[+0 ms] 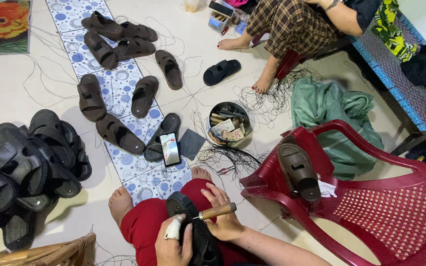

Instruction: The person sits on the floor and sews a black sandal using a needle and thread. They repeatedly push the needle through the sole and pull the thread tight to secure the stitching.

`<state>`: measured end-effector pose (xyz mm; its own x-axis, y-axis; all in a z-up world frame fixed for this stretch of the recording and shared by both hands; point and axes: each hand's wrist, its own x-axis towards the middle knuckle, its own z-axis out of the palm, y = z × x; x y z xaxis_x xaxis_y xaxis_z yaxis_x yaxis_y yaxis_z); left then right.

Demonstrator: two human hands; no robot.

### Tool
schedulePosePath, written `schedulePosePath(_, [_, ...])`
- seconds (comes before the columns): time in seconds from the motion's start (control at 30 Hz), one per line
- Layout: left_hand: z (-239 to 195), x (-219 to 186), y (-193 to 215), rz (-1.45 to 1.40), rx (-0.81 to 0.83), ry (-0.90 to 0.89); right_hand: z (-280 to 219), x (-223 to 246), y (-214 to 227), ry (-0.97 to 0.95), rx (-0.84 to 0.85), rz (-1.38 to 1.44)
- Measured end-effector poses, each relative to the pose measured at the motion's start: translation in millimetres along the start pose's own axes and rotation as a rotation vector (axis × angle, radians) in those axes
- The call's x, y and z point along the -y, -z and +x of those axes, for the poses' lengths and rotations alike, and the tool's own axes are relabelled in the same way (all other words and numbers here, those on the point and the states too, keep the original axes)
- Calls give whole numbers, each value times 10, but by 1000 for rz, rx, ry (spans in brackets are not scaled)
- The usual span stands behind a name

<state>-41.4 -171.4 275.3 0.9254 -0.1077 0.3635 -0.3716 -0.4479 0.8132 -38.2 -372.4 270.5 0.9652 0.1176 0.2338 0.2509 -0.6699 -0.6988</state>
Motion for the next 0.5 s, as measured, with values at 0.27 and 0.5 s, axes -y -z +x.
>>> schedulePosePath(0.27, [-23,-20,-5,72,25,83,-11,8,-6,-15,2,26])
schedulePosePath(0.5, [-11,-33,8,75,53,95,-4,30,12,-46,17,35])
